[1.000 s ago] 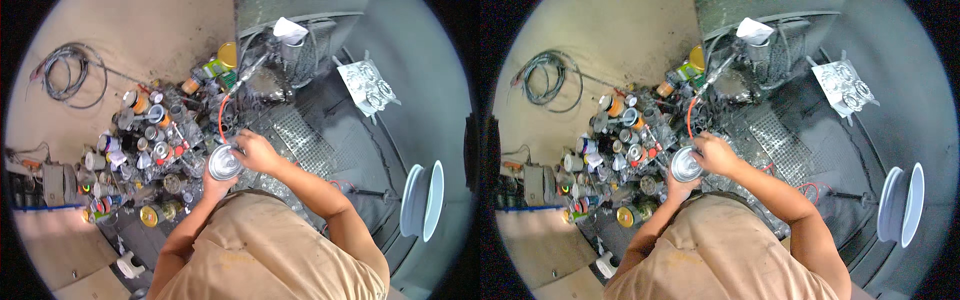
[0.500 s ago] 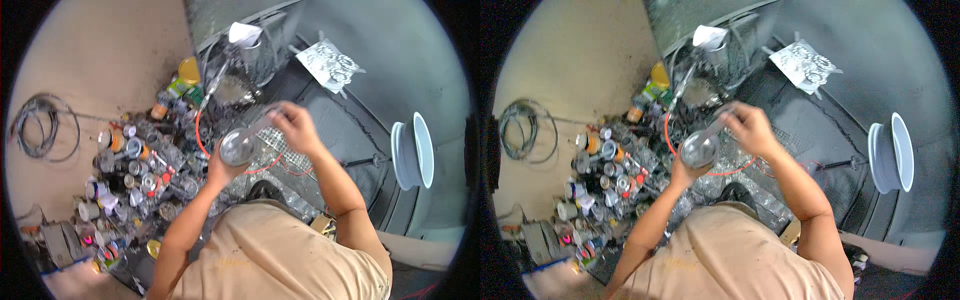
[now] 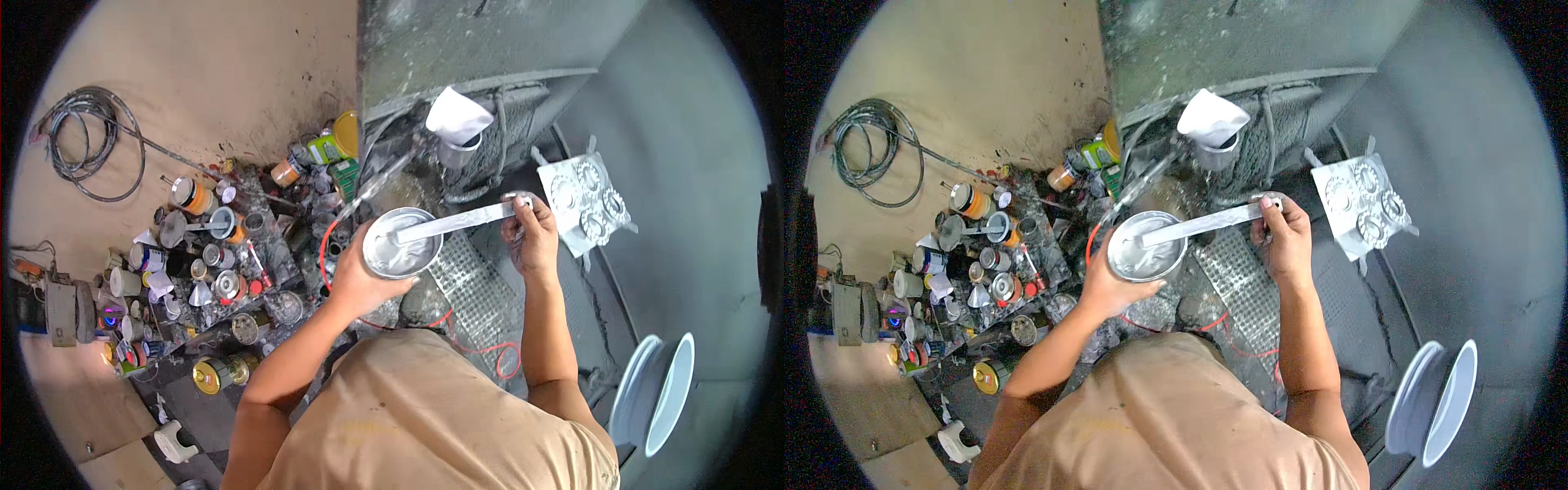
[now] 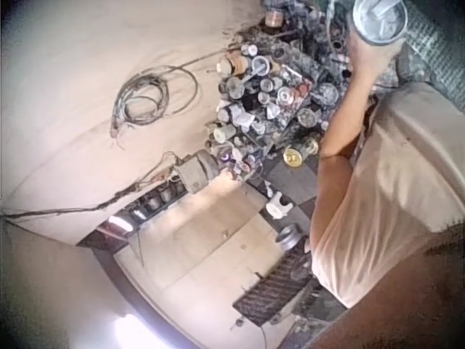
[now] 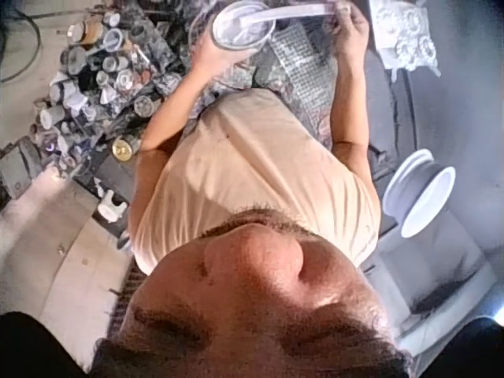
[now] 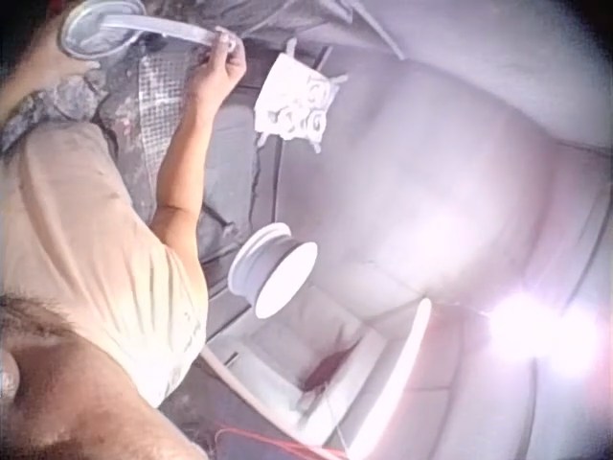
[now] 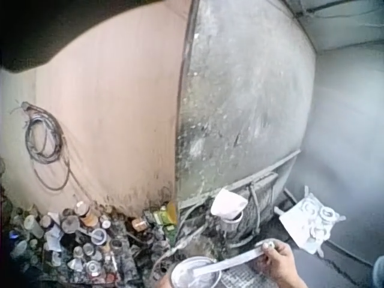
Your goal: Mix different paint components or colors in a small container in an auto body shop environment.
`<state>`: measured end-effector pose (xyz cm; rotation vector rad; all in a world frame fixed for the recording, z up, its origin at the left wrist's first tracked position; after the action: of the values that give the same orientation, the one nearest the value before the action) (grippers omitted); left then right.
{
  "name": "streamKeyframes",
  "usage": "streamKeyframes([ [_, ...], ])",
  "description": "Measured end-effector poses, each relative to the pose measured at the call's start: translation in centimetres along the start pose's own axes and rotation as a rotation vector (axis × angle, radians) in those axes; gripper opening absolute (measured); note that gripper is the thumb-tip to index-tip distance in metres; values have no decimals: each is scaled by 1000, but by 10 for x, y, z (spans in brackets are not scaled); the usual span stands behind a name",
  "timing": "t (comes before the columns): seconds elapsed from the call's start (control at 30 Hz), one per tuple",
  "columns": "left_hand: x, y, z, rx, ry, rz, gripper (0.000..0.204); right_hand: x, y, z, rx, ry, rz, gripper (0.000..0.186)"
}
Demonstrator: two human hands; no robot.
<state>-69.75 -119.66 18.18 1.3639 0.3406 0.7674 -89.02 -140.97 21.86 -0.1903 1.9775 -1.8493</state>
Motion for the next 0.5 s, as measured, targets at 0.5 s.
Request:
streamKeyframes([
  [0.5,-37,69,99,-73,302,77,82,54,-97,203,211,-7,150,16],
])
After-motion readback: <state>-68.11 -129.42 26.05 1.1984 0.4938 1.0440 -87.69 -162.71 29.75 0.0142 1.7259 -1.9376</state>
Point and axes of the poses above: each hand's wrist, its own z-axis towards the middle knuckle, its own x-axis out of the back of the hand, y = z × x, the point moved 4 cm from there along z, towards the middle knuckle, and after that the axes turned 8 degrees about y, right-handed, at the moved point
